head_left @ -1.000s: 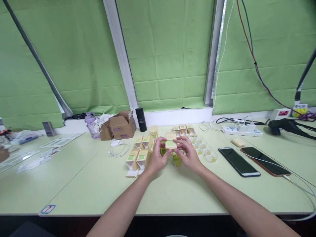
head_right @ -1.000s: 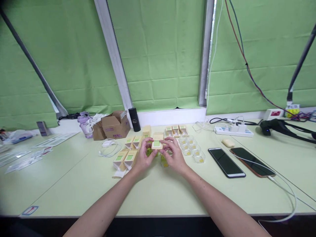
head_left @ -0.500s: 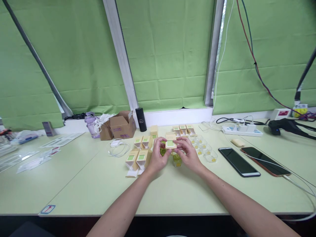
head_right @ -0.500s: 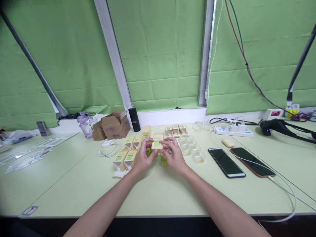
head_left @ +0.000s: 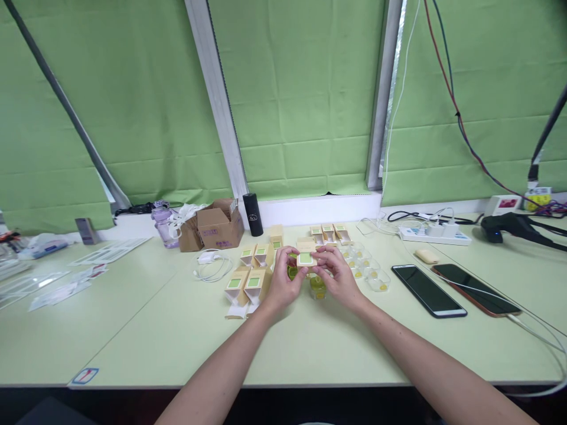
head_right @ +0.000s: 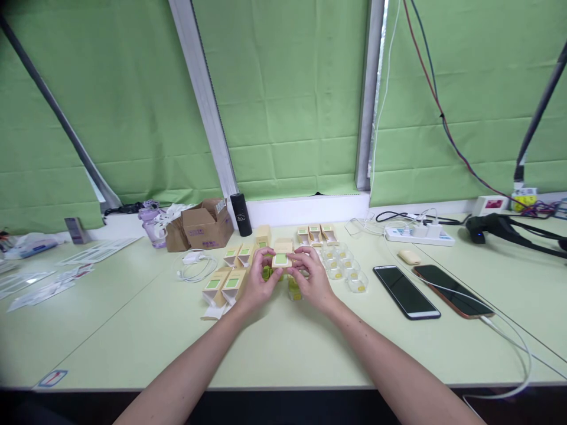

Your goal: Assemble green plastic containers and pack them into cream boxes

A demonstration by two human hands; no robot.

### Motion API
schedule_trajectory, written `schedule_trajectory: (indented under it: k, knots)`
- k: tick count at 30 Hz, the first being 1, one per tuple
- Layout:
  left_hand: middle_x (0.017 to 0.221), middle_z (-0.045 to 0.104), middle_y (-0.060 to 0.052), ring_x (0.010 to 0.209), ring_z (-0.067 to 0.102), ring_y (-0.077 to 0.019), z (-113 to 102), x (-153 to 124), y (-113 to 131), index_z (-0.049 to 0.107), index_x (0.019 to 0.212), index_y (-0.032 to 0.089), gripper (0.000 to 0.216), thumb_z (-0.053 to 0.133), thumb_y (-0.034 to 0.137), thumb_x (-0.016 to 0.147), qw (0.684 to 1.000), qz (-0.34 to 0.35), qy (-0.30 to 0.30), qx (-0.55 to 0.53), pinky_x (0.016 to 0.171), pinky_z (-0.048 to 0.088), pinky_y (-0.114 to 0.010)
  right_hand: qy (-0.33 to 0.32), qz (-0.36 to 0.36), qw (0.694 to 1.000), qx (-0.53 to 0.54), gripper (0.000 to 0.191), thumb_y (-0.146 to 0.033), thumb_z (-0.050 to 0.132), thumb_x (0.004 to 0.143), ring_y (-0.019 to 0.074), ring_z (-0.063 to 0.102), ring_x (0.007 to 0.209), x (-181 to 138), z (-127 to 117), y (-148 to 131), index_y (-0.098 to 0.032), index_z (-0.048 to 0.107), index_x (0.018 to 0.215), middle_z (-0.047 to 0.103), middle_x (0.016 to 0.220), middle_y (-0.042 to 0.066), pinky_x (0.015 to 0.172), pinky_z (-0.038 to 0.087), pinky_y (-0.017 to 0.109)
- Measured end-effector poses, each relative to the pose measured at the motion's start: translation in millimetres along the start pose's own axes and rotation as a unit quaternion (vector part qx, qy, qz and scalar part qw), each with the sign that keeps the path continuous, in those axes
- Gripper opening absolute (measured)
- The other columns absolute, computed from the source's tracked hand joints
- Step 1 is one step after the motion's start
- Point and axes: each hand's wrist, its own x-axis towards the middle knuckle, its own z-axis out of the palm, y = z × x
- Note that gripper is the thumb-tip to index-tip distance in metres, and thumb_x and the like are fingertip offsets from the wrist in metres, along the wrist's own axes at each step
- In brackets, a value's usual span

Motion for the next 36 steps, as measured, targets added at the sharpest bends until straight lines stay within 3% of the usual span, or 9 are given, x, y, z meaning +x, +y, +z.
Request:
schedule_trajectory:
  k: [21,25,29,33,36]
  knots:
    - [0.122,0.054,-0.007,0.098,0.059,-0.0199,-0.6,0.5,4.9,0.052,0.121,0.027,0.029,0.067,0.034,0.098,1.0,-0.003,0.001,0.016,0.092,0.053,-0.038,-0.006,0.007,1.0,-0.009,0.028,-0.044,0.066,0.101,0.017,0.071,0.095,-0.6,-0.1,-0.5,-0.03,0.072,0.125,0.048,0.136,0.009,0.095,0.065,0.044]
    - [0.128,0.055,-0.009,0.115,0.06,-0.0253,-3.1,1.3,5.4,0.051,0.129,0.028,0.037,0.068,0.035,0.097,0.999,0.03,-0.003,0.027,0.103,0.052,-0.044,-0.012,-0.004,1.0,-0.023,0.035,-0.043,0.067,0.101,0.0249,0.066,0.121,-0.6,-0.6,-0.6,-0.032,0.07,0.134,0.045,0.144,0.011,0.109,0.058,0.049]
    - [0.138,0.052,-0.012,0.128,0.056,-0.0284,-3.4,0.6,7.1,0.051,0.136,0.028,0.04,0.064,0.038,0.1,0.996,0.049,-0.005,0.075,0.111,0.05,-0.048,-0.015,-0.008,0.999,-0.033,0.042,-0.047,0.067,0.1,0.0327,0.041,0.153,0.2,-1.9,1.3,-0.032,0.069,0.139,0.042,0.158,0.013,0.117,0.051,0.053]
    - [0.147,0.046,-0.013,0.138,0.052,-0.029,-2.6,-1.4,8.6,0.051,0.143,0.03,0.043,0.06,0.04,0.103,0.992,0.044,-0.002,0.114,0.116,0.047,-0.05,-0.032,-0.01,0.998,-0.05,0.045,-0.051,0.065,0.101,0.0336,0.029,0.162,-0.2,-3.1,0.6,-0.034,0.067,0.143,0.05,0.159,0.011,0.126,0.037,0.061]
    - [0.151,0.044,-0.013,0.145,0.049,-0.0298,-2.3,-2.4,9.0,0.049,0.147,0.031,0.045,0.058,0.04,0.104,0.99,0.052,0.0,0.127,0.12,0.045,-0.051,-0.042,-0.02,0.996,-0.073,0.046,-0.05,0.063,0.102,0.0336,0.032,0.16,-2.0,-3.5,-5.2,-0.034,0.066,0.145,0.047,0.163,0.01,0.13,0.03,0.061]
